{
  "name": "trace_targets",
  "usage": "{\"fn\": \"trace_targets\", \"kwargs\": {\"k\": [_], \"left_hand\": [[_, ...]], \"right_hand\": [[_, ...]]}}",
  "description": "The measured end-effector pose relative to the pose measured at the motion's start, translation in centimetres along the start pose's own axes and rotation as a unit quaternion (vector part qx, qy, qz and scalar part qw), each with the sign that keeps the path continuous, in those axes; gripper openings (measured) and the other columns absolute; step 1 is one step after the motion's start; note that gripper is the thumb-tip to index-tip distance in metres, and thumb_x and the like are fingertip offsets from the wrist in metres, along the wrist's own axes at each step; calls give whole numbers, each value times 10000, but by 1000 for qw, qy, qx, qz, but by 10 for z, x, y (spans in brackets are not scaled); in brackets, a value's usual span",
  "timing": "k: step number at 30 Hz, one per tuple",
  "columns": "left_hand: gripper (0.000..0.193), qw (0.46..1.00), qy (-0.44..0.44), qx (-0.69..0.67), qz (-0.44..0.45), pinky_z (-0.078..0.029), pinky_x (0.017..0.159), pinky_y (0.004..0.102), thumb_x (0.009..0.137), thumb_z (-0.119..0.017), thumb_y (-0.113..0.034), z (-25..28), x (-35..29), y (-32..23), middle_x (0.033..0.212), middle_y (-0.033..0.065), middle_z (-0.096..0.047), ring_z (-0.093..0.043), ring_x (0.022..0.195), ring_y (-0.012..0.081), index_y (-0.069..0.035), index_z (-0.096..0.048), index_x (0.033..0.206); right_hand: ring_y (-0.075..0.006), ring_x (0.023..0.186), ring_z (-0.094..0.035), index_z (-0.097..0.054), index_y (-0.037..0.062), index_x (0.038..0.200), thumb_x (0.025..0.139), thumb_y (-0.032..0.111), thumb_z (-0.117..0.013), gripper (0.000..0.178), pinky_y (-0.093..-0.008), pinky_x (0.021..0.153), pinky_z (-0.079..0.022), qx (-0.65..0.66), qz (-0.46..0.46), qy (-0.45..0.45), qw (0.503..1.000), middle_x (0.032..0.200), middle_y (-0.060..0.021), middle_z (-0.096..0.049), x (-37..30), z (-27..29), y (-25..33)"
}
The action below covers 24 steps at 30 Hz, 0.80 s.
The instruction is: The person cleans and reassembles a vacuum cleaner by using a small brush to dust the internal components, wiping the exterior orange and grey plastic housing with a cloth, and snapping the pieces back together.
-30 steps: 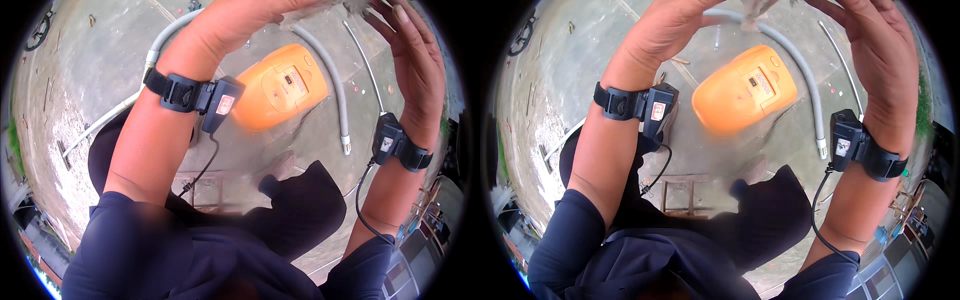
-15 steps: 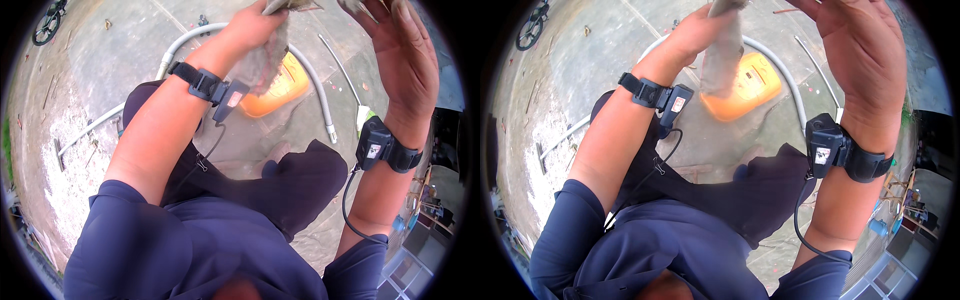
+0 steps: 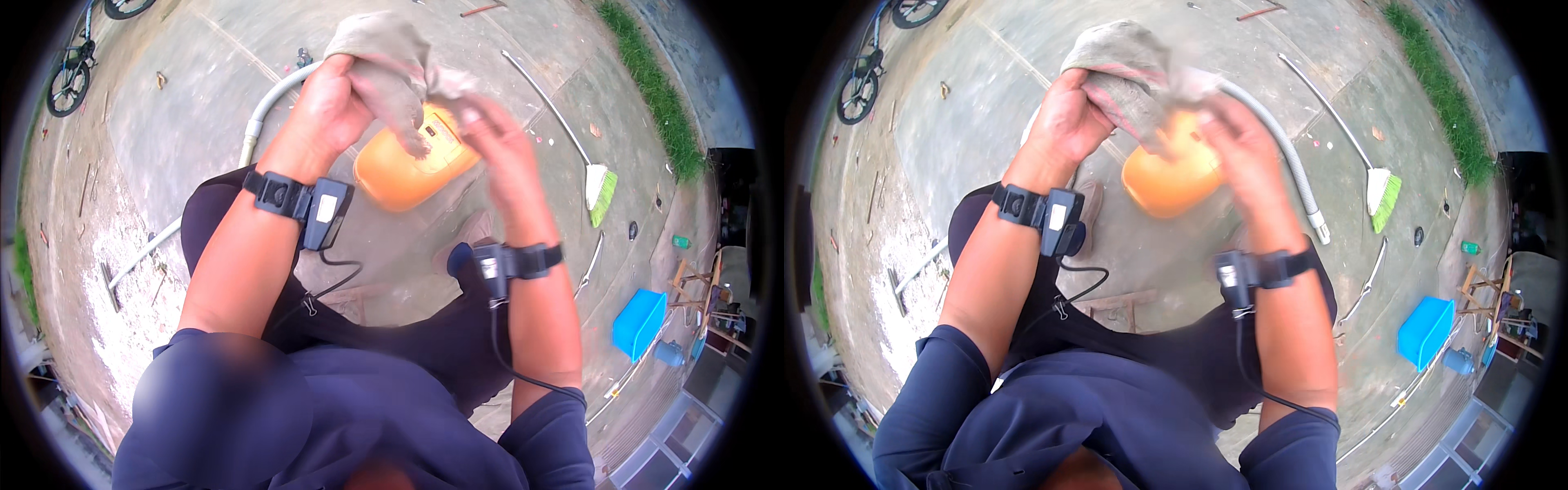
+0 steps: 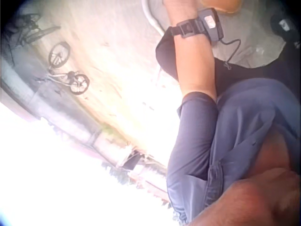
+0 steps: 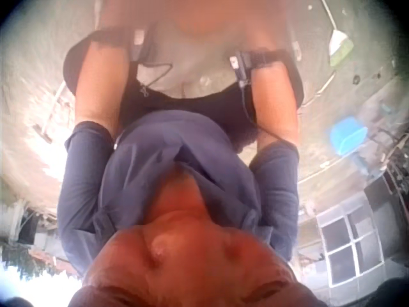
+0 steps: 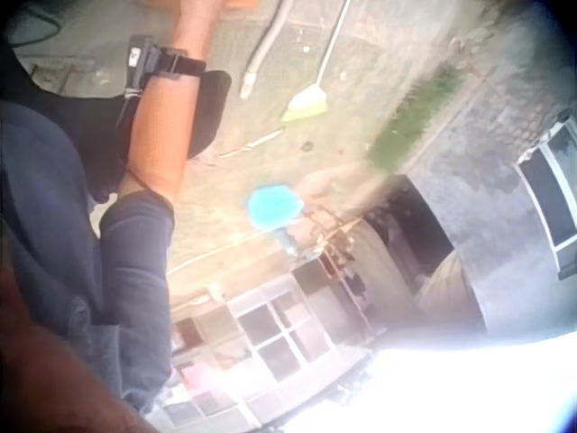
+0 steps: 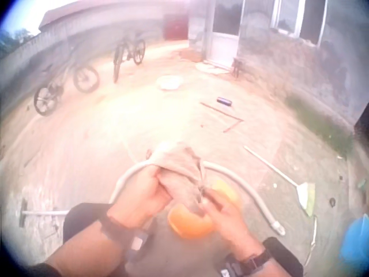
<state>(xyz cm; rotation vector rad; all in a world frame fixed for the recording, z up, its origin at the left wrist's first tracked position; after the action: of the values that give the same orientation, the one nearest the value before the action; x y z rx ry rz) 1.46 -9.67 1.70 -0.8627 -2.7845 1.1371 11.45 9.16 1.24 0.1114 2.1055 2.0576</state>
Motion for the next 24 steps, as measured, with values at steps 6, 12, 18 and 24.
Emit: {"fn": "trace_targets", "kwargs": {"k": [6,12,18,24], "left_hand": [[350,997,-73,36,-2,-536,1002,437,1055,-444,-143,32,14,34,1283,151,-650,-644,1171,275,-15,-544,1365],[585,940,-69,329,61,-481,1048,339,962,-590,-31,71,8,90,1388,113,-600,-614,1210,207,-57,-430,1523],[355,945,-106,261,167,-539,903,295,1031,-570,-145,144,8,168,1240,77,-671,-658,1068,156,-39,-577,1369],[305,859,-294,419,9,-548,711,294,994,-658,-196,160,42,159,1059,52,-697,-647,845,122,-17,-651,1240]], "right_hand": [[-166,980,-649,-667,56,1209,1005,355,-651,362,-332,869,-539,253,-254,-35,933,1092,-51,-671,-7,-77,-130],[-158,854,-664,-693,101,1089,989,289,-643,219,-340,754,-567,346,-290,-17,892,948,-17,-658,7,-79,-207],[-185,904,-697,-692,76,1107,954,250,-633,239,-344,728,-579,333,-306,22,892,1043,-64,-703,13,-68,-221],[-336,1051,-683,-646,4,1232,971,287,-587,389,-439,905,-545,-71,-249,-251,933,1200,-180,-683,27,31,-244]]}}
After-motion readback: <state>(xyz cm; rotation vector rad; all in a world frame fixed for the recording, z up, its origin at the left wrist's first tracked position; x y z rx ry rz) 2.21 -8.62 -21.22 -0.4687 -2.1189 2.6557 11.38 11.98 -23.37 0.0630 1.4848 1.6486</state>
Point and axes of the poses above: each hand's wrist, its own x-axis towards the middle knuckle, its own z-axis out of the back of the hand, y = z × x, the point moved 5 cm from there along x, towards the middle knuckle
